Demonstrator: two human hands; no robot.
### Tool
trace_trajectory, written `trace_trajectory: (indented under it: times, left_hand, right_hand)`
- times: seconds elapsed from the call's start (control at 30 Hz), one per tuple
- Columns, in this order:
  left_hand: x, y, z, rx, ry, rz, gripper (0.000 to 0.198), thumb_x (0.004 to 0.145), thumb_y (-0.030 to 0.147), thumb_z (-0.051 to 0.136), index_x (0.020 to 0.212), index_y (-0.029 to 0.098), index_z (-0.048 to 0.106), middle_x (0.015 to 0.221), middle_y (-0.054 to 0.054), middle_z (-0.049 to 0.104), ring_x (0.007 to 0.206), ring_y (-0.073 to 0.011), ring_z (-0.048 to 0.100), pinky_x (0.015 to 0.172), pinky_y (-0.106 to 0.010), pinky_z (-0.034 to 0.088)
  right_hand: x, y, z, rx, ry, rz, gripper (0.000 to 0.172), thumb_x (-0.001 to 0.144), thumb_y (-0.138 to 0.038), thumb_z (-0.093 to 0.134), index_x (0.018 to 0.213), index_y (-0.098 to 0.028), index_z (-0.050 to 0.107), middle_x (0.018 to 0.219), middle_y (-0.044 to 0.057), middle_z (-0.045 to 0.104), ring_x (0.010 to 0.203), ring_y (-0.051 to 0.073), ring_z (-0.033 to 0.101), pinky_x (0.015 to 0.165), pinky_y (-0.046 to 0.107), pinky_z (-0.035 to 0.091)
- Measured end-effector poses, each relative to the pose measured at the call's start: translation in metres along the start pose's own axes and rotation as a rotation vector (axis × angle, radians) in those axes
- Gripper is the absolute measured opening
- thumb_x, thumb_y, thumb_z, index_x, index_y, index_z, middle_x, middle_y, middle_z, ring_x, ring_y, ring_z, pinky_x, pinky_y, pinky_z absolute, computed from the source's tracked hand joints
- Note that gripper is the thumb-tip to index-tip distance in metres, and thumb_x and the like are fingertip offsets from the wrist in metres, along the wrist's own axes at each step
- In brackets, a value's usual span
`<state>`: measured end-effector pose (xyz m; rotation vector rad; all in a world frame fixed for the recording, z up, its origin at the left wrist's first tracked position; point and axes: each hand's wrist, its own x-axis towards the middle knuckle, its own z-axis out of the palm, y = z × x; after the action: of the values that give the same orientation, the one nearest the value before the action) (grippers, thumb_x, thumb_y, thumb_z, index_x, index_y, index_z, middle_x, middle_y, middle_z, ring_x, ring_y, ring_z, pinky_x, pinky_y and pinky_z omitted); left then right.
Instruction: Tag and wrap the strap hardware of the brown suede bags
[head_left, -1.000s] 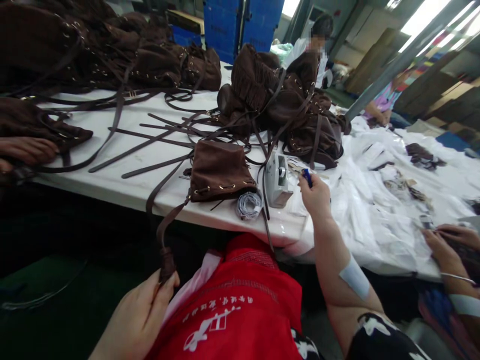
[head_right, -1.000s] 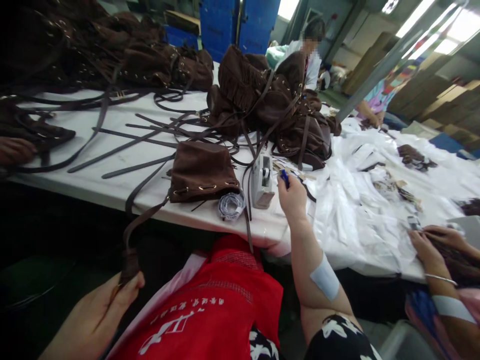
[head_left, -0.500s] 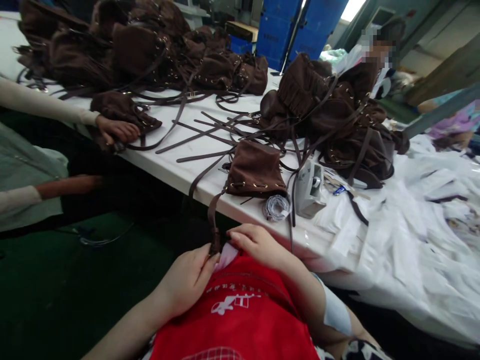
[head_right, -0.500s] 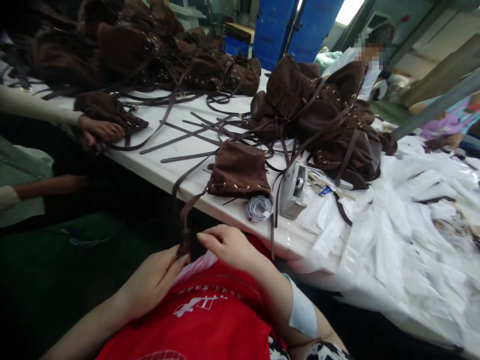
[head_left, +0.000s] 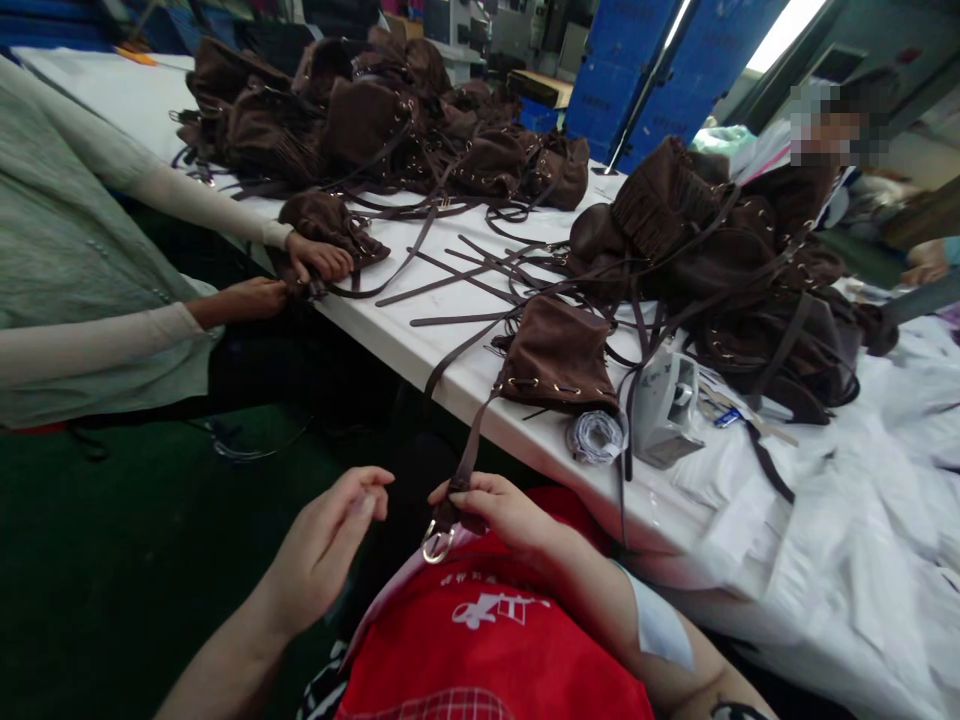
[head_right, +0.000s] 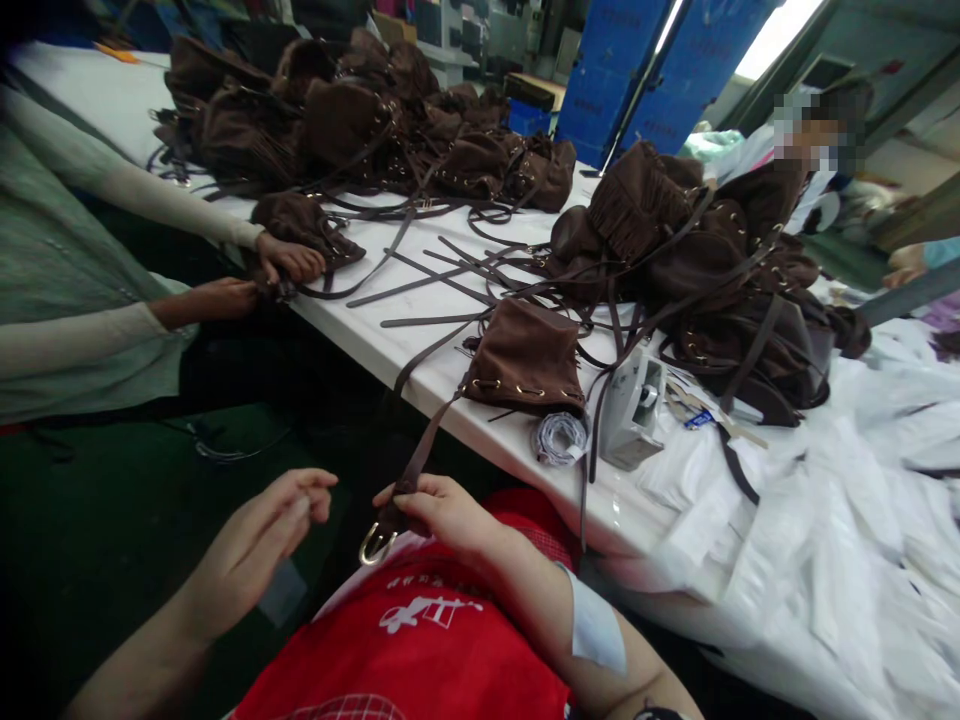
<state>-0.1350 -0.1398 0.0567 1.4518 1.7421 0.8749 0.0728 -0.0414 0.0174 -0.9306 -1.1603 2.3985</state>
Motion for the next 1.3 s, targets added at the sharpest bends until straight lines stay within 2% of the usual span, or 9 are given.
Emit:
trace_trajectory:
  times: [0.13, 0.3, 0.43, 0.57, 0.8, 0.93, 1.07, 1.2, 1.3]
  left_hand:
    - [0.001, -0.013, -0.003, -0.021, 0.126, -0.050, 0.036, 0.088, 0.032, 0.050, 0.122, 0.019, 0.048, 0.108, -0.010, 0.067, 0.071, -0.0164, 0.063, 0.065, -0.028, 0.052]
    - [0.008, -0.009, 0.010, -0.256, 0.063, -0.101, 0.031, 0.093, 0.032, 0.043, 0.119, 0.017, 0.050, 0.111, -0.011, 0.069, 0.047, -0.0074, 0.047, 0.047, -0.022, 0.043]
    - [0.013, -0.009, 0.018, -0.374, 0.061, -0.136, 0.035, 0.097, 0.042, 0.039, 0.121, 0.018, 0.047, 0.117, -0.013, 0.069, 0.055, -0.0097, 0.059, 0.053, -0.026, 0.050]
    - [0.013, -0.007, 0.020, -0.381, 0.051, -0.199, 0.046, 0.095, 0.051, 0.042, 0.127, 0.017, 0.042, 0.114, -0.015, 0.072, 0.070, -0.0182, 0.072, 0.061, -0.032, 0.057]
    - [0.018, -0.018, 0.019, -0.357, -0.009, -0.315, 0.057, 0.086, 0.063, 0.052, 0.120, 0.017, 0.048, 0.102, -0.013, 0.076, 0.078, -0.0261, 0.074, 0.065, -0.037, 0.061]
    - [0.023, -0.023, 0.022, -0.289, 0.171, -0.193, 0.048, 0.091, 0.060, 0.045, 0.117, 0.020, 0.052, 0.112, -0.013, 0.073, 0.097, -0.0278, 0.071, 0.081, -0.041, 0.059]
    - [0.026, -0.011, 0.031, -0.173, 0.384, -0.023, 0.042, 0.097, 0.049, 0.040, 0.128, 0.022, 0.048, 0.127, -0.012, 0.067, 0.119, -0.0253, 0.060, 0.108, -0.046, 0.042]
    - [0.032, 0.004, 0.050, -0.406, 0.217, 0.035, 0.044, 0.100, 0.042, 0.037, 0.139, 0.021, 0.040, 0.130, -0.012, 0.066, 0.126, -0.0236, 0.057, 0.111, -0.046, 0.040]
    - [0.040, 0.009, 0.063, -0.598, 0.097, 0.016, 0.045, 0.100, 0.042, 0.038, 0.139, 0.020, 0.041, 0.126, -0.014, 0.068, 0.126, -0.0247, 0.056, 0.108, -0.046, 0.045]
  right_hand:
    - [0.001, 0.010, 0.002, 0.237, -0.021, 0.131, 0.034, 0.075, -0.029, 0.071, 0.104, -0.015, 0.063, 0.092, 0.009, 0.072, 0.054, 0.010, 0.059, 0.047, 0.020, 0.041]
    - [-0.004, 0.012, 0.003, 0.367, 0.011, 0.213, 0.025, 0.067, -0.020, 0.071, 0.086, -0.013, 0.058, 0.099, 0.011, 0.071, 0.068, 0.013, 0.067, 0.060, 0.023, 0.052]
    - [-0.004, 0.007, 0.011, 0.076, 0.059, 0.042, 0.024, 0.077, -0.034, 0.070, 0.085, -0.016, 0.056, 0.072, 0.001, 0.066, 0.046, 0.007, 0.049, 0.045, 0.019, 0.037]
    - [-0.001, -0.014, 0.025, -0.284, 0.171, -0.223, 0.016, 0.079, -0.027, 0.070, 0.085, -0.017, 0.059, 0.075, -0.001, 0.062, 0.066, 0.011, 0.056, 0.063, 0.022, 0.045]
    - [0.012, -0.047, 0.030, -0.381, 0.105, -0.193, 0.028, 0.083, -0.043, 0.069, 0.092, -0.018, 0.060, 0.067, -0.003, 0.058, 0.048, 0.007, 0.048, 0.044, 0.019, 0.037]
    - [0.015, -0.044, 0.028, -0.279, 0.060, -0.158, 0.025, 0.083, -0.040, 0.066, 0.090, -0.018, 0.056, 0.069, -0.003, 0.062, 0.040, 0.006, 0.046, 0.038, 0.019, 0.035]
    - [0.013, -0.027, 0.020, -0.167, 0.005, -0.071, 0.029, 0.076, -0.037, 0.072, 0.091, -0.017, 0.057, 0.076, 0.000, 0.068, 0.050, 0.009, 0.055, 0.048, 0.021, 0.042]
    - [0.012, -0.010, 0.012, -0.233, -0.044, -0.010, 0.041, 0.067, -0.038, 0.081, 0.097, -0.015, 0.064, 0.061, -0.004, 0.062, 0.053, 0.010, 0.054, 0.054, 0.022, 0.041]
    - [0.013, -0.005, 0.010, -0.237, -0.052, -0.009, 0.037, 0.069, -0.046, 0.079, 0.078, -0.014, 0.064, 0.056, -0.003, 0.057, 0.049, 0.008, 0.049, 0.052, 0.023, 0.039]
